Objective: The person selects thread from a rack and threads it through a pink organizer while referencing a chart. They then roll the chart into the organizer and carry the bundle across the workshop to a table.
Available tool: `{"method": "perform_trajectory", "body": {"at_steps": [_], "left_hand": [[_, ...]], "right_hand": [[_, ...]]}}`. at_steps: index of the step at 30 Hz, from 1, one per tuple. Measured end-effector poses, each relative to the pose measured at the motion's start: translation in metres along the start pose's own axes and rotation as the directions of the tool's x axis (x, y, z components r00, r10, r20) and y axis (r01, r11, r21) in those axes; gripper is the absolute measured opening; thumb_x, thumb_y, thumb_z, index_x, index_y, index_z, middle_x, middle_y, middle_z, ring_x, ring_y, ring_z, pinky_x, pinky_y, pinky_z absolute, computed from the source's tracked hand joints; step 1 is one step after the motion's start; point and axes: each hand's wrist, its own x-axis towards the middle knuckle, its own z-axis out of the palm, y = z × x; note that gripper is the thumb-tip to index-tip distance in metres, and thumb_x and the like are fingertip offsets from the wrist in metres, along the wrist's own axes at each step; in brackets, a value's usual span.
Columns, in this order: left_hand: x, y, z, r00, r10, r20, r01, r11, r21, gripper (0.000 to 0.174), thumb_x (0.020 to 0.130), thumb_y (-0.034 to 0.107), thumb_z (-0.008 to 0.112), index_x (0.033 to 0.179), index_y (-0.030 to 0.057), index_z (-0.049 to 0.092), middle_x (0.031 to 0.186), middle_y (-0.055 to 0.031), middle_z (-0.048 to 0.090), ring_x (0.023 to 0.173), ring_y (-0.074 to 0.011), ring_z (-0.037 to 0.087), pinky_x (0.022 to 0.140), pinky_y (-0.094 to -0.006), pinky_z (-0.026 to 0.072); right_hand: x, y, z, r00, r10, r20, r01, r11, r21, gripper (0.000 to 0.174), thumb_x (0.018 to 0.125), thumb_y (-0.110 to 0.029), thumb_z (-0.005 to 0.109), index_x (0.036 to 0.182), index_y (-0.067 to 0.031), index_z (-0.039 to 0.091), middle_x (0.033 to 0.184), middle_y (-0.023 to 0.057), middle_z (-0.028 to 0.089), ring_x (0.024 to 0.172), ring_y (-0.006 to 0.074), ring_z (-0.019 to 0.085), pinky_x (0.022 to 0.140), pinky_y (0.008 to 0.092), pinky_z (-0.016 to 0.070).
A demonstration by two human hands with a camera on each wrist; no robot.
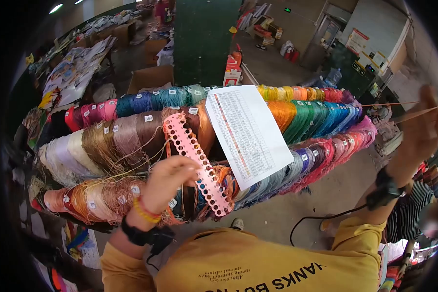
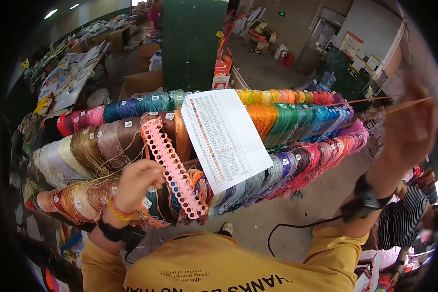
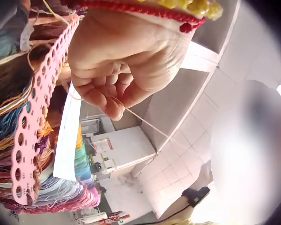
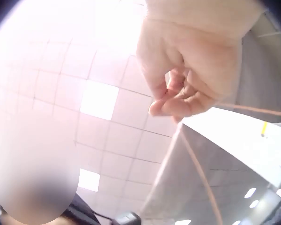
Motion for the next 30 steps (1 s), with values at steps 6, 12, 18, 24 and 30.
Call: {"method": "perform_trajectory", "body": {"at_steps": [6,12,18,24,30], "left_hand": [[0.022,-0.025,0.017,0.975,-0.062,0.212,0.045,0.995,0.084,0.015,0.087,0.008,0.054,0.096,-0.0032,0.060,0.081,-0.0049,0.062,0.072,-0.0088,0.058,0.064,-0.0221,0.0486],[0.016,-0.020,-0.009,0.999,-0.021,0.050,0.014,0.992,0.124,0.019,0.084,0.000,0.055,0.103,-0.0034,0.056,0.086,-0.0047,0.061,0.076,-0.0083,0.058,0.068,-0.0215,0.0476],[0.004,-0.035,-0.069,0.960,-0.098,-0.263,0.097,0.995,-0.018,0.014,0.086,0.009,0.054,0.098,0.0022,0.059,0.083,-0.0012,0.061,0.067,-0.0052,0.053,0.059,-0.0179,0.0409],[0.009,-0.050,-0.042,0.986,0.141,-0.092,-0.142,0.990,0.005,0.028,0.085,0.003,0.056,0.112,0.0009,0.054,0.094,-0.0036,0.059,0.078,-0.0079,0.056,0.069,-0.0209,0.0461],[0.015,-0.052,-0.023,0.933,0.306,-0.190,-0.225,0.907,0.355,0.024,0.084,0.000,0.057,0.108,-0.0006,0.058,0.086,-0.0051,0.063,0.075,-0.0072,0.058,0.067,-0.0205,0.0477]], "right_hand": [[0.024,-0.089,0.014,0.962,-0.133,0.239,0.136,0.991,0.004,0.019,0.087,-0.016,0.050,0.074,-0.0049,0.060,0.075,0.0073,0.063,0.056,0.0113,0.057,0.047,0.0200,0.0449],[0.048,-0.060,0.020,0.580,-0.736,-0.350,0.283,0.585,-0.760,0.021,0.089,-0.014,0.045,0.099,0.0002,0.057,0.094,0.0129,0.061,0.086,0.0216,0.060,0.073,0.0286,0.0504],[0.039,0.035,-0.066,0.744,-0.635,-0.207,0.153,0.464,-0.873,0.028,0.093,-0.020,0.044,0.104,0.0033,0.056,0.073,0.0036,0.051,0.062,0.0102,0.050,0.056,0.0229,0.0417],[-0.080,0.249,0.022,0.782,0.622,0.041,-0.281,0.411,-0.867,0.016,0.084,-0.006,0.050,0.094,-0.0028,0.062,0.085,0.0047,0.062,0.070,0.0114,0.055,0.065,0.0264,0.0457],[-0.134,0.325,0.090,0.699,0.657,0.282,-0.212,0.568,-0.795,0.012,0.082,-0.006,0.054,0.089,0.0005,0.059,0.077,0.0139,0.062,0.067,0.0261,0.061,0.063,0.0315,0.0482]]}}
